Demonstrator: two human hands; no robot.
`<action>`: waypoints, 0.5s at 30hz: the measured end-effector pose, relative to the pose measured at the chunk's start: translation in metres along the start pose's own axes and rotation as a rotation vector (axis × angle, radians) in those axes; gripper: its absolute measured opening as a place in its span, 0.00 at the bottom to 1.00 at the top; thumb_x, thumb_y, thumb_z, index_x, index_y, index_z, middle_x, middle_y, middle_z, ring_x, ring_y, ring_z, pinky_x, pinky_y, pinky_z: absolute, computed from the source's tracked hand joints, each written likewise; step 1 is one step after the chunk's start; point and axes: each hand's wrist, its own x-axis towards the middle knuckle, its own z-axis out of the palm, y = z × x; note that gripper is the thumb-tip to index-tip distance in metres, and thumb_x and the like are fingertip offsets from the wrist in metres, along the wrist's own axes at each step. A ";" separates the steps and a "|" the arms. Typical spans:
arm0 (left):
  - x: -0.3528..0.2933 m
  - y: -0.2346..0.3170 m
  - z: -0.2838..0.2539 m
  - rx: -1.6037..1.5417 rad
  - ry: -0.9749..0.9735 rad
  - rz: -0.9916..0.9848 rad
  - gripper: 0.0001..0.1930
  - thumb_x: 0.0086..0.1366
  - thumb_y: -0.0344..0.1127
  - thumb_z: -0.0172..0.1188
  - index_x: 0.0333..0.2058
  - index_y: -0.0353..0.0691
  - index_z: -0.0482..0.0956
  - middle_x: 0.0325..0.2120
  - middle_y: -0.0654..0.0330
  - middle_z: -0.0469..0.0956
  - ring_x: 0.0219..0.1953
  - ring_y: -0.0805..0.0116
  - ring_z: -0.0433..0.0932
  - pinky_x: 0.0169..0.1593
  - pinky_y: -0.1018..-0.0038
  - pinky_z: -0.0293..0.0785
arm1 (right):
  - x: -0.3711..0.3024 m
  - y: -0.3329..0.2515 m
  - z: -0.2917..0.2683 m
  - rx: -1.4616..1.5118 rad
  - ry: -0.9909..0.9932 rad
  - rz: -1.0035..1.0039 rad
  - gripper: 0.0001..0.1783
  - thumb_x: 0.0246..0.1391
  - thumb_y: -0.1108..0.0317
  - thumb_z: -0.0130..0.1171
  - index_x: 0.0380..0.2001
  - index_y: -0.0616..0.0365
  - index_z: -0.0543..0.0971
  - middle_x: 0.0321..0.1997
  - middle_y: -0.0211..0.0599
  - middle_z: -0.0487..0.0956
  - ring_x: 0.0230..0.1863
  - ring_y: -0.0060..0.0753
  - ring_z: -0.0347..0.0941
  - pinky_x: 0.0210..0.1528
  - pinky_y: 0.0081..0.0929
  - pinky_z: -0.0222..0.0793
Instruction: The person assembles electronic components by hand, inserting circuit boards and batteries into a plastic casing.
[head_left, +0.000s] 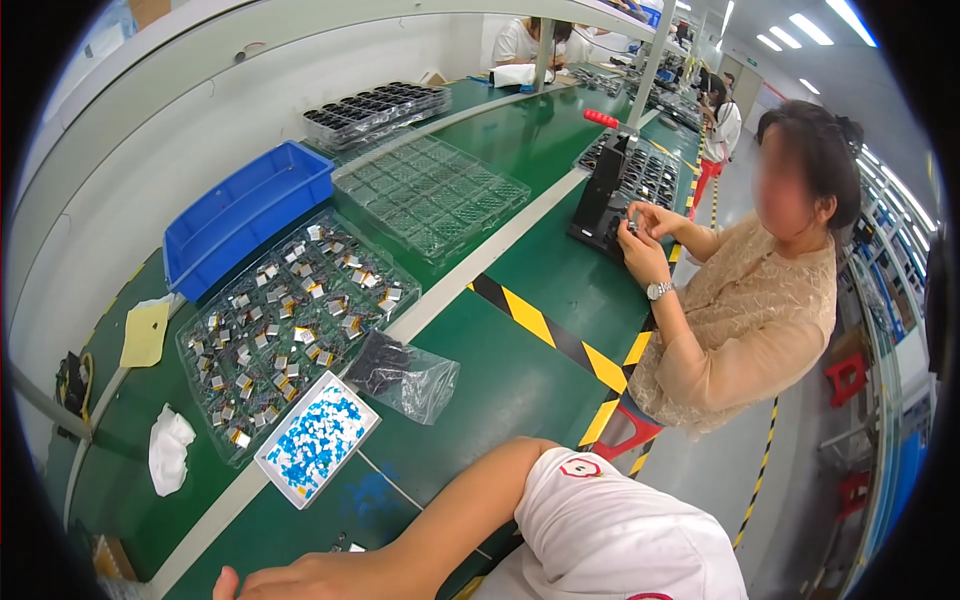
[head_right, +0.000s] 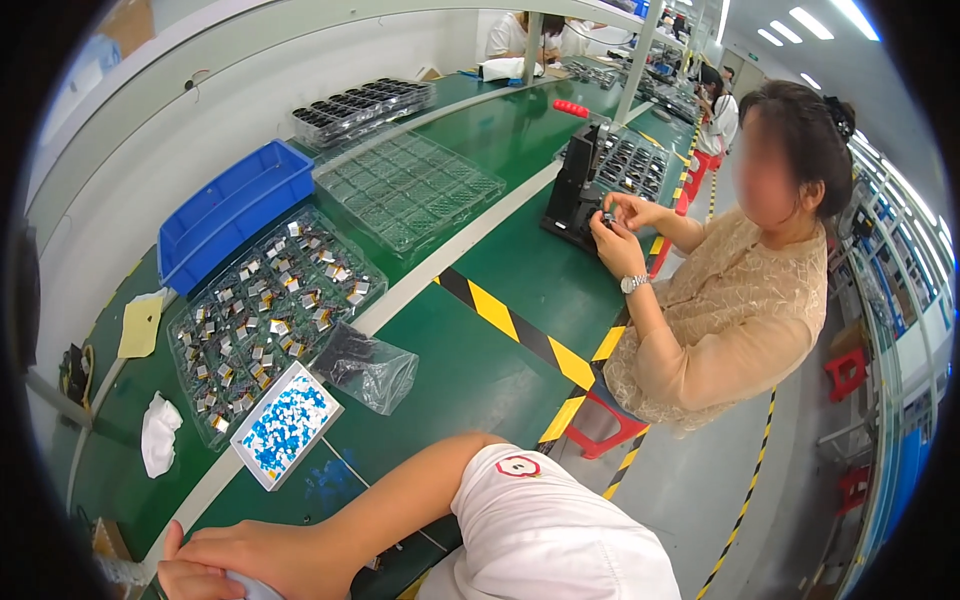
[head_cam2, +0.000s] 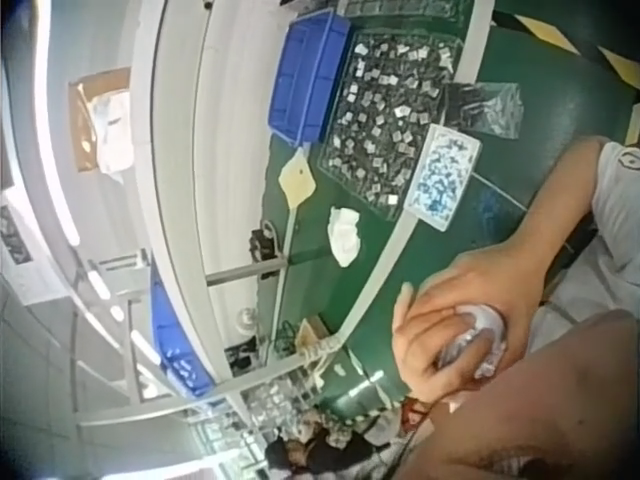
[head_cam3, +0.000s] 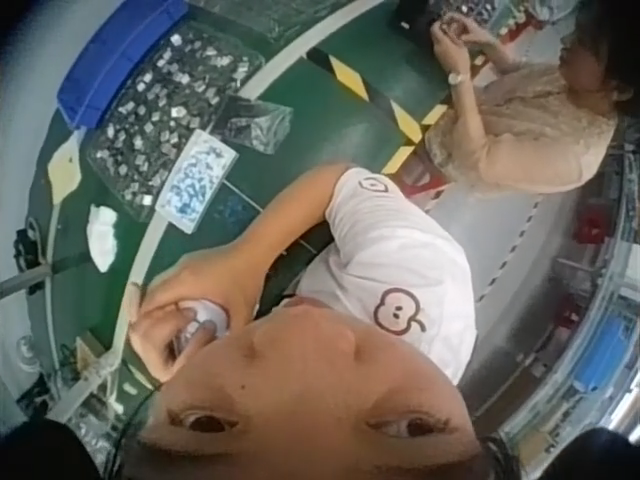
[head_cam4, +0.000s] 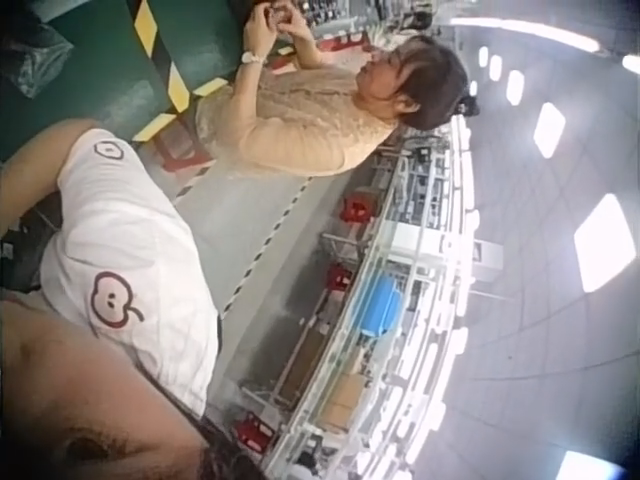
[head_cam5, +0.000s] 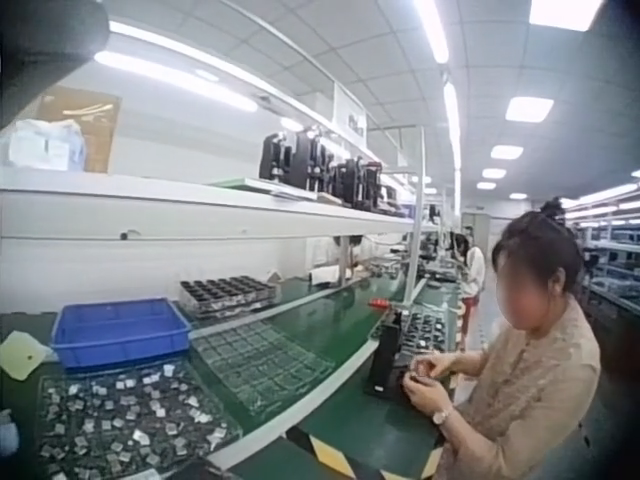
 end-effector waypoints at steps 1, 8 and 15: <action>0.001 0.001 0.000 0.003 0.001 -0.004 0.11 0.50 0.31 0.64 0.35 0.49 0.81 0.32 0.57 0.74 0.32 0.57 0.71 0.55 0.42 0.61 | -0.001 0.000 -0.001 0.003 0.000 0.008 0.45 0.34 0.38 0.68 0.50 0.60 0.70 0.44 0.41 0.74 0.42 0.43 0.73 0.41 0.32 0.68; 0.002 -0.013 0.049 -0.754 0.776 -0.121 0.22 0.65 0.52 0.47 0.39 0.35 0.70 0.36 0.50 0.70 0.38 0.58 0.71 0.50 0.56 0.69 | 0.006 0.006 -0.013 -0.036 -0.022 -0.066 0.51 0.26 0.37 0.72 0.49 0.61 0.67 0.45 0.40 0.72 0.43 0.42 0.73 0.46 0.29 0.68; 0.010 0.014 0.037 -0.966 0.959 -0.419 0.23 0.69 0.55 0.36 0.36 0.38 0.64 0.26 0.54 0.70 0.29 0.56 0.75 0.46 0.58 0.73 | -0.036 0.013 -0.016 -0.059 -0.123 -0.016 0.44 0.26 0.49 0.75 0.48 0.59 0.70 0.49 0.49 0.70 0.56 0.47 0.64 0.54 0.38 0.61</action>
